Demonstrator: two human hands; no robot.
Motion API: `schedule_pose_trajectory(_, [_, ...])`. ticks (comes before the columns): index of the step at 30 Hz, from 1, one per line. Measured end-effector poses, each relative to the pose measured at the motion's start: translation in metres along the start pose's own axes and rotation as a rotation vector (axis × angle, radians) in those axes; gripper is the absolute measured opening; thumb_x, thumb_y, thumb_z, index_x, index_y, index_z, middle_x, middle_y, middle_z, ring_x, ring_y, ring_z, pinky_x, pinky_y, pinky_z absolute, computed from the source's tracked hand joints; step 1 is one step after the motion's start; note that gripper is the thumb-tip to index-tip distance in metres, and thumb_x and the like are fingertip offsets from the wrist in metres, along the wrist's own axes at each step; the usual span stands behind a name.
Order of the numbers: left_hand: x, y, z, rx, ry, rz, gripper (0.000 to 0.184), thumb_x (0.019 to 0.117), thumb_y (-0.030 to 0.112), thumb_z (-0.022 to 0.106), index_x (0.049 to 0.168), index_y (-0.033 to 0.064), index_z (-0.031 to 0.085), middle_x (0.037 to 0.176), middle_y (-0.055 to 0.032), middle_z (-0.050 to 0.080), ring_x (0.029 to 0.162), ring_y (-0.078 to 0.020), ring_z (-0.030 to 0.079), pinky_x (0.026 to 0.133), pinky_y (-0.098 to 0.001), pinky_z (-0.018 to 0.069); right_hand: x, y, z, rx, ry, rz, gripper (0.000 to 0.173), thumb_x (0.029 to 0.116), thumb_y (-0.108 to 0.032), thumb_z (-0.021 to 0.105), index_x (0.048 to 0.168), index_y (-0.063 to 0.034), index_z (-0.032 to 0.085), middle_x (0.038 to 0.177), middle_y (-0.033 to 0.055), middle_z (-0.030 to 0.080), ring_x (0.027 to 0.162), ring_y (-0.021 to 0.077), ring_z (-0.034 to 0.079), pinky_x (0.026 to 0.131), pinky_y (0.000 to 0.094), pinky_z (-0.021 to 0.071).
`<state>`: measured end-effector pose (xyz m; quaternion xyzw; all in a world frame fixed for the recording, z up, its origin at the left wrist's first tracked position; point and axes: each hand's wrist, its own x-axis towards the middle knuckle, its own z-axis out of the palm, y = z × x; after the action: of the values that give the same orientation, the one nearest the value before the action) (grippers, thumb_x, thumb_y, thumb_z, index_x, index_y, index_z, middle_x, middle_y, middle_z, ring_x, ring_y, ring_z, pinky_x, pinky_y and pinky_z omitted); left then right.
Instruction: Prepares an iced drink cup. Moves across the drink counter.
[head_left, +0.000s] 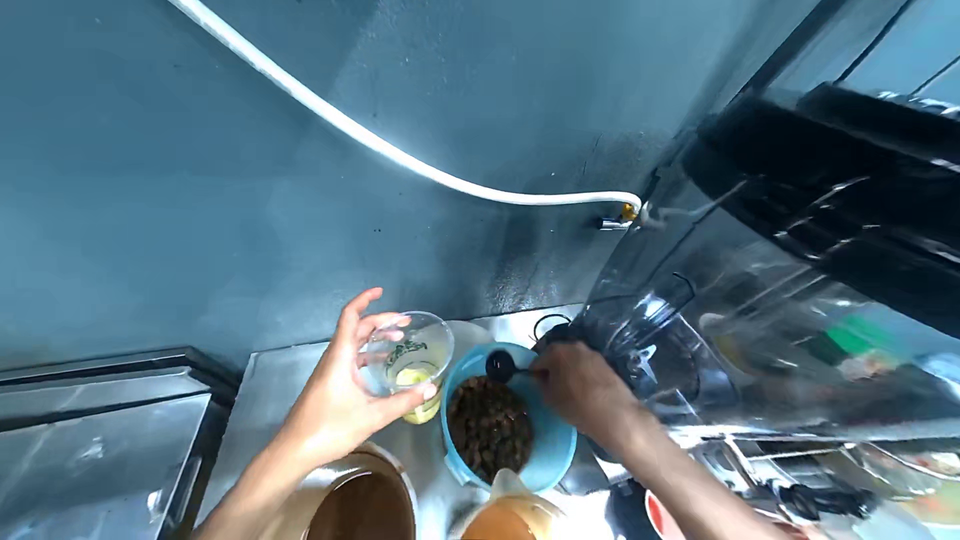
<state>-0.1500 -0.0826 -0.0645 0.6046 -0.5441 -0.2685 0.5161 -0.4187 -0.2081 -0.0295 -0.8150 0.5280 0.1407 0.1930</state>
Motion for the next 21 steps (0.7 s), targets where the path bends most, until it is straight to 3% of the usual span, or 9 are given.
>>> schedule_pose_trajectory(2, [0.001, -0.006, -0.001, 0.01, -0.001, 0.005, 0.118, 0.0589, 0.037, 0.097, 0.156, 0.0316, 0.029, 0.131, 0.0038, 0.064, 0.119, -0.0212, 0.065, 0.093, -0.0402, 0.0618, 0.033, 0.001, 0.038, -0.065, -0.208, 0.084, 0.031, 0.0934, -0.022, 0.065, 0.118, -0.0027, 0.069, 0.126, 0.0244, 0.064, 0.116, 0.0439, 0.063, 0.091, 0.0654, 0.0527])
schedule_pose_trajectory(4, [0.001, -0.009, -0.001, 0.016, -0.013, 0.004, 0.117, 0.0586, 0.036, 0.097, 0.155, 0.0313, 0.031, 0.132, 0.0026, 0.064, 0.119, -0.0229, 0.065, 0.092, -0.041, 0.0621, 0.054, -0.004, 0.071, -0.107, -0.305, 0.137, 0.036, 0.0919, -0.017, 0.067, 0.122, 0.0026, 0.064, 0.13, 0.0262, 0.061, 0.119, 0.0443, 0.062, 0.092, 0.0634, 0.0531])
schedule_pose_trajectory(9, [-0.001, -0.008, -0.001, 0.027, -0.064, 0.02, 0.118, 0.0594, 0.034, 0.097, 0.156, 0.029, 0.029, 0.134, -0.001, 0.063, 0.119, -0.0271, 0.065, 0.092, -0.0427, 0.0626, 0.074, -0.01, 0.103, -0.095, -0.345, 0.211, 0.041, 0.0939, -0.012, 0.066, 0.132, 0.0018, 0.058, 0.134, 0.0252, 0.059, 0.119, 0.0426, 0.063, 0.09, 0.0595, 0.0552])
schedule_pose_trajectory(12, [-0.003, -0.003, -0.001, 0.023, -0.073, 0.023, 0.119, 0.0584, 0.033, 0.097, 0.156, 0.0279, 0.029, 0.135, -0.0002, 0.063, 0.119, -0.0265, 0.065, 0.093, -0.0413, 0.0623, 0.082, -0.007, 0.108, -0.129, -0.337, 0.231, 0.036, 0.0946, -0.01, 0.063, 0.129, 0.0007, 0.06, 0.131, 0.0243, 0.061, 0.117, 0.0419, 0.064, 0.088, 0.0582, 0.056])
schedule_pose_trajectory(17, [0.001, 0.001, 0.0, 0.017, -0.082, 0.041, 0.12, 0.0579, 0.032, 0.097, 0.156, 0.0278, 0.028, 0.135, -0.0004, 0.063, 0.121, -0.0269, 0.064, 0.094, -0.0419, 0.0622, 0.107, 0.016, 0.133, -0.077, -0.343, 0.21, 0.037, 0.0895, -0.019, 0.071, 0.118, 0.0028, 0.064, 0.125, 0.0248, 0.064, 0.113, 0.0417, 0.065, 0.088, 0.0607, 0.0552])
schedule_pose_trajectory(21, [0.001, -0.001, 0.001, 0.004, -0.08, 0.05, 0.119, 0.0584, 0.033, 0.097, 0.156, 0.0276, 0.028, 0.135, -0.0007, 0.063, 0.121, -0.0265, 0.064, 0.093, -0.0416, 0.0621, 0.113, 0.027, 0.138, -0.06, -0.377, 0.127, 0.035, 0.0935, -0.024, 0.067, 0.114, 0.0043, 0.067, 0.127, 0.0262, 0.063, 0.119, 0.042, 0.061, 0.095, 0.0619, 0.0513])
